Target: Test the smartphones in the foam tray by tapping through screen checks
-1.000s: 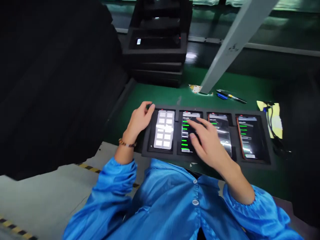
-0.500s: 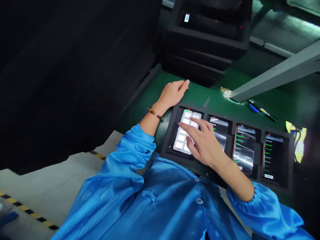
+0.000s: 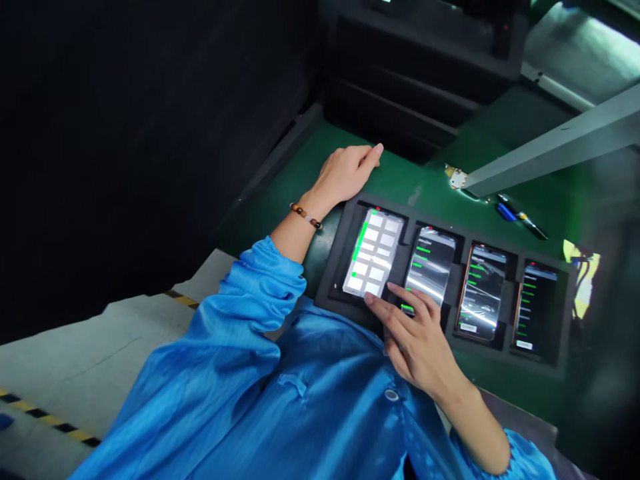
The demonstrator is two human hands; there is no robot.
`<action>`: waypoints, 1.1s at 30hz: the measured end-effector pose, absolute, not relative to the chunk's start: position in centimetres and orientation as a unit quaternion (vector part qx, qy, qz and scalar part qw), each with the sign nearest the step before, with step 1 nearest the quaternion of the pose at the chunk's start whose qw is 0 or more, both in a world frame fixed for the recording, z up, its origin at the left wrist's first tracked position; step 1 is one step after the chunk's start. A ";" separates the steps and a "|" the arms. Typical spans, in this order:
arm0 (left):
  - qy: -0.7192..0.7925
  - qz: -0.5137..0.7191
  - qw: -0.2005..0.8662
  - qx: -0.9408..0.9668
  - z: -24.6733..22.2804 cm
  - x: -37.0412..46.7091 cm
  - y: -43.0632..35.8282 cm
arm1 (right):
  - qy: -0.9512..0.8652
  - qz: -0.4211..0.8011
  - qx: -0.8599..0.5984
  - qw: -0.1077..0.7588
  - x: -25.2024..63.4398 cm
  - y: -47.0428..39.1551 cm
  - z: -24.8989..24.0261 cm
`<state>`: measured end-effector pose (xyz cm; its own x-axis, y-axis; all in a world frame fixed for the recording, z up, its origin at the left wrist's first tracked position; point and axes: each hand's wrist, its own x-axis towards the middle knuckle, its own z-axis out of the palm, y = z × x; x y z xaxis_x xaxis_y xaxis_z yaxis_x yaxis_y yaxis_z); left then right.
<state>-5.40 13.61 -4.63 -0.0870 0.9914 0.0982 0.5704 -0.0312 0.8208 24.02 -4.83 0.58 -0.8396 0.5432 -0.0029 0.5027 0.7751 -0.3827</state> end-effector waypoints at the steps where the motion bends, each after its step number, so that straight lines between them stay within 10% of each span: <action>1: 0.637 0.371 0.280 0.615 -4.7 -5.4 13.6 | -0.937 0.188 -0.289 0.057 24.5 -5.0 0.7; 33: 0.638 0.352 0.255 0.635 -5.0 -5.6 13.5 | -0.928 0.232 -0.281 0.077 21.5 -5.1 0.9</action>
<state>-5.64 13.53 -4.98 -0.0620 0.9907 0.1211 0.6316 -0.0550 0.7733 21.52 -5.06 0.93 -0.8301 0.5574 0.0132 0.4859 0.7348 -0.4732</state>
